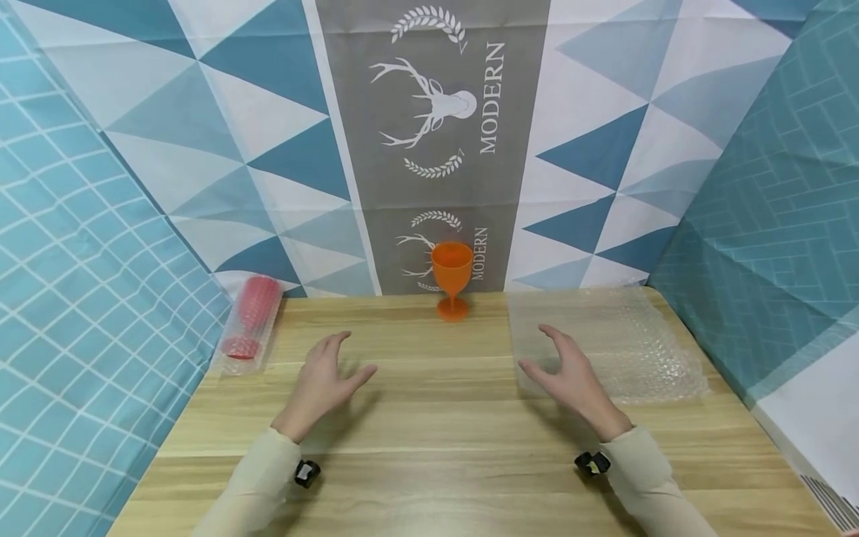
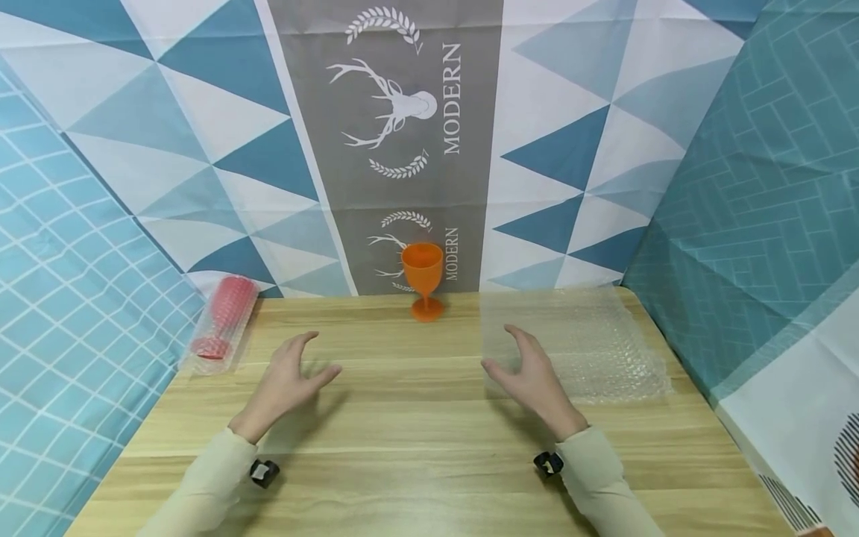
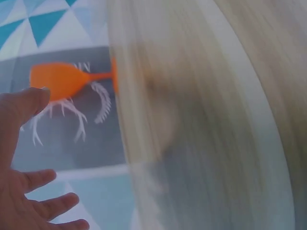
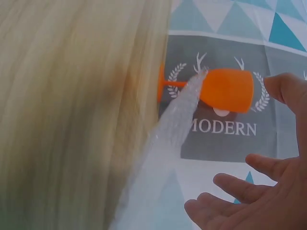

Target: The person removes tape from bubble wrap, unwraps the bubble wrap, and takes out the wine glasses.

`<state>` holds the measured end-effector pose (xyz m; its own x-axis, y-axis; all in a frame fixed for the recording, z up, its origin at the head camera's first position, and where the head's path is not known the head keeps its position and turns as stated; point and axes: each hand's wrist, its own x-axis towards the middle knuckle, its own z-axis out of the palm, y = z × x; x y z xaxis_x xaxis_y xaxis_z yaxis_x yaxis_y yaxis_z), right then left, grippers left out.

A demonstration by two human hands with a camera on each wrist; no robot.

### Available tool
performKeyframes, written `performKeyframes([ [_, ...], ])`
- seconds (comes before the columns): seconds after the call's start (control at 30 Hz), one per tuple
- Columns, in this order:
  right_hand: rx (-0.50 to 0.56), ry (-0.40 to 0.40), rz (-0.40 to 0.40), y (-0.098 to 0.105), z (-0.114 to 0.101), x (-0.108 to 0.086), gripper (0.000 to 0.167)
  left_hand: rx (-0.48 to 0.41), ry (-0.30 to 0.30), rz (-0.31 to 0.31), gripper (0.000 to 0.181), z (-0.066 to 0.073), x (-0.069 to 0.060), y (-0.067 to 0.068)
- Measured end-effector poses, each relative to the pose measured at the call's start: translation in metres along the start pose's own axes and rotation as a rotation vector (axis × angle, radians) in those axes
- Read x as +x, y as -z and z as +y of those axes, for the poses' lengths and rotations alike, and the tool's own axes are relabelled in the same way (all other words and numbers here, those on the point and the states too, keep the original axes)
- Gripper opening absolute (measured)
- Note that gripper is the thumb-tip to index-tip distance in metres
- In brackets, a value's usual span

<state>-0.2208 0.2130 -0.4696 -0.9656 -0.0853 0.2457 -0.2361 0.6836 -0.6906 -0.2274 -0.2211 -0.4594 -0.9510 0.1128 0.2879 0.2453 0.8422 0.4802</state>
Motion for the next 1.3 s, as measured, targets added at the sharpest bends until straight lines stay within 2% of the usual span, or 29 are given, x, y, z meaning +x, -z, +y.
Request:
performKeyframes([
  [0.27,0.035,-0.009,-0.036,-0.007,-0.003,-0.004,0.082,0.095,0.05,0.017,0.085,-0.04,-0.003,0.009],
  [0.47,0.062,0.017,-0.059,-0.014,-0.008,-0.006,0.084,0.155,0.028,0.074,0.083,-0.061,-0.003,0.024],
  [0.67,0.082,0.061,-0.075,-0.023,-0.015,-0.007,0.083,0.19,-0.005,0.14,0.081,-0.075,0.005,0.045],
  [0.83,0.088,0.088,-0.095,-0.03,-0.018,-0.008,0.085,0.211,0.031,0.144,0.083,-0.094,0.013,0.056],
  [1.07,0.088,0.122,-0.121,-0.04,-0.026,-0.007,0.088,0.226,0.054,0.219,0.08,-0.122,0.017,0.072],
  [1.17,0.061,0.14,-0.136,-0.044,-0.03,-0.008,0.089,0.222,0.094,0.216,0.081,-0.127,0.019,0.079],
  [1.3,0.029,0.162,-0.163,-0.048,-0.033,-0.01,0.089,0.181,0.197,0.16,0.087,-0.13,0.027,0.086],
])
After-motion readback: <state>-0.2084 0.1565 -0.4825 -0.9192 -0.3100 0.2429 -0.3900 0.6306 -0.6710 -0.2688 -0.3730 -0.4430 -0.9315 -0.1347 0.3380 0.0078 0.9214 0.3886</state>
